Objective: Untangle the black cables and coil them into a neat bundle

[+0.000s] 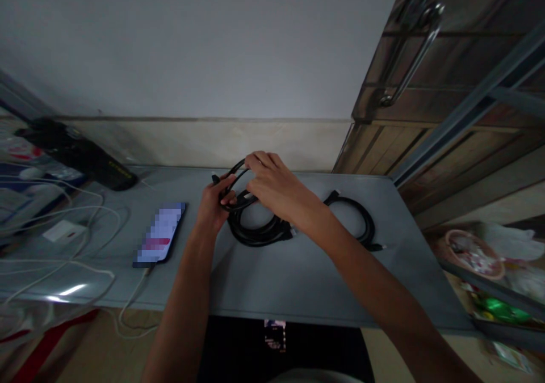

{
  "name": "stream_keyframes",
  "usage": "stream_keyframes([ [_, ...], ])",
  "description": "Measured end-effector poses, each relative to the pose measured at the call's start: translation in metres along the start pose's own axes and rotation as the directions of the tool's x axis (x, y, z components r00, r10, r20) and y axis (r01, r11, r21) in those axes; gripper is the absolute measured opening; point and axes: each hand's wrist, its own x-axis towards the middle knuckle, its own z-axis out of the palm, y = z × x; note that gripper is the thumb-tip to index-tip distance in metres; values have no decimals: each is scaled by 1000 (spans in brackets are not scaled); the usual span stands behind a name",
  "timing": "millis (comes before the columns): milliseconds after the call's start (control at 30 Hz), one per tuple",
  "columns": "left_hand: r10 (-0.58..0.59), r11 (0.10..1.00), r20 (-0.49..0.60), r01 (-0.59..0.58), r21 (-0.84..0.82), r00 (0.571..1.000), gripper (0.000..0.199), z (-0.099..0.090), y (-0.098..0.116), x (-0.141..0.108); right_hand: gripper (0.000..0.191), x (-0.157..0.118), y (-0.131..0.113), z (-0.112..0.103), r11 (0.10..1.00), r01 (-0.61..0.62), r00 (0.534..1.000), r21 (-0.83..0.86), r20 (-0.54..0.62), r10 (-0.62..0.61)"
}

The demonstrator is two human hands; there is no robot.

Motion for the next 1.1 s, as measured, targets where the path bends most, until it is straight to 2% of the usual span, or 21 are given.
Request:
stream_keyframes([
  [167, 169, 982, -61, -163, 95, 984, 39, 3, -5, -2, 29, -5, 11, 5, 992, -129, 992, 18, 3, 129],
  [300, 223, 964, -61, -211, 163, 973, 41, 5, -7, -1, 30, -8, 25, 7, 979, -203, 979, 28, 36, 202],
  [467, 257, 953, -40, -246, 178, 966, 45, 9, -8, -3, 25, -14, 36, -1, 976, -202, 968, 80, 167, 187],
  [567, 274, 942, -28, -263, 208, 961, 54, 9, -6, -5, 20, -15, 37, -4, 976, -191, 968, 107, 183, 169],
  [700, 295, 923, -8, -283, 261, 955, 41, 6, -2, -6, 13, -17, 44, 2, 974, -168, 973, 149, 185, 139],
  [800, 297, 901, 5, -282, 330, 955, 34, 4, 0, -7, 13, -17, 52, 11, 968, -163, 965, 193, 236, 115],
  [967, 280, 792, 115, -297, 534, 953, 42, -2, -1, -8, 20, -17, 50, 13, 956, -205, 913, 209, 394, 110],
  [1100, 211, 712, 178, -276, 646, 961, 48, -8, -7, -4, 19, -12, 39, 1, 944, -299, 812, 135, 556, 178],
])
